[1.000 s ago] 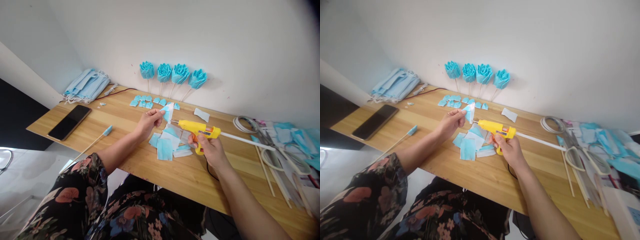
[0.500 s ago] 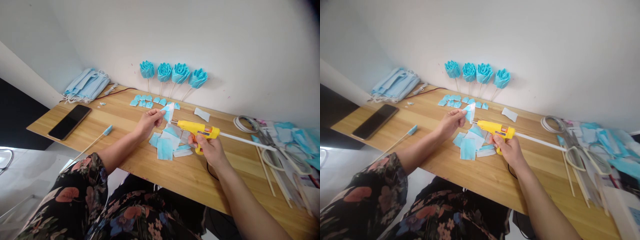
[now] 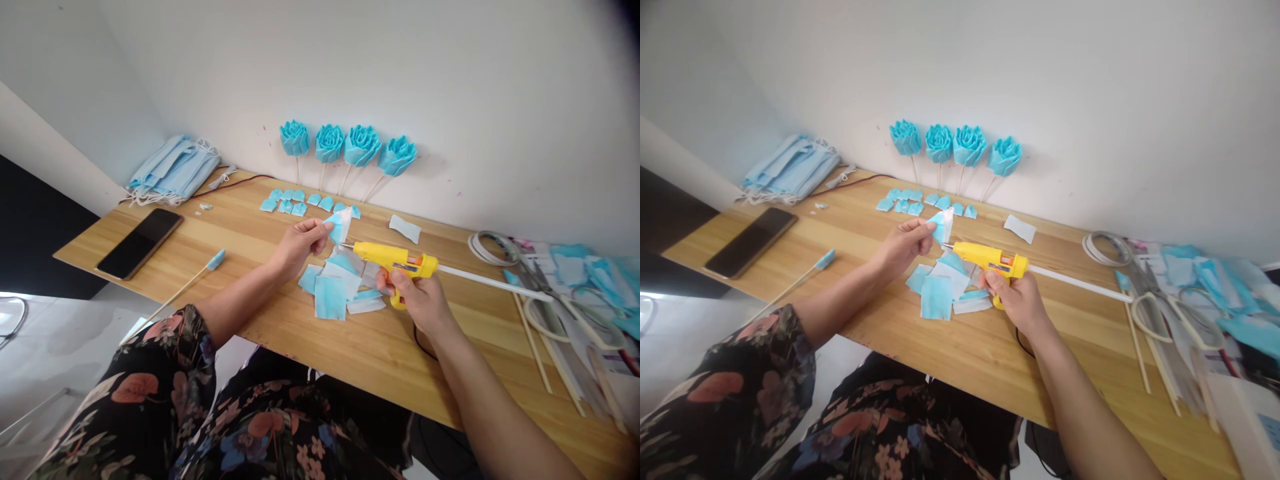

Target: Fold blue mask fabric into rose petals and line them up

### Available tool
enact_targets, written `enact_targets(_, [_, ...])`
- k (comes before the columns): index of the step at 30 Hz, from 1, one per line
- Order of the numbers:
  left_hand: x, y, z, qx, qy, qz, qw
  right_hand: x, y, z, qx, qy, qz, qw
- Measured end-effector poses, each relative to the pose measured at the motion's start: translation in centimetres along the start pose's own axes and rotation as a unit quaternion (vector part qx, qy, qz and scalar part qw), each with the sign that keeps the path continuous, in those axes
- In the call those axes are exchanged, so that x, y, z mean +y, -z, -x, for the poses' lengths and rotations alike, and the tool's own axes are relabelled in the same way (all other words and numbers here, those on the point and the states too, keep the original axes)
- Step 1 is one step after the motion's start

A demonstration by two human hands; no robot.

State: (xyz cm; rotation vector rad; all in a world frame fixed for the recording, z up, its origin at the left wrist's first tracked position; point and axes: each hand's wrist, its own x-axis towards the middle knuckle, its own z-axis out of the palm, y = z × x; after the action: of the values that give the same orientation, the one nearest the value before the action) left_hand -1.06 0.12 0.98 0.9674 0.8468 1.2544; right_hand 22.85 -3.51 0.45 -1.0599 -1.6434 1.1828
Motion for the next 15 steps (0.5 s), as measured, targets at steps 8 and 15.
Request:
enact_targets(8, [0.1,0.05,0.02,-0.003,-0.002,0.003,1.0,-0.01,0.14,0.07,0.006,-0.004,0.02,1.0])
enact_targets(15, [0.08,0.1,-0.01,-0.003,-0.002,0.003,1.0,-0.19,0.19,0.02,0.007,-0.011,0.035,0.999])
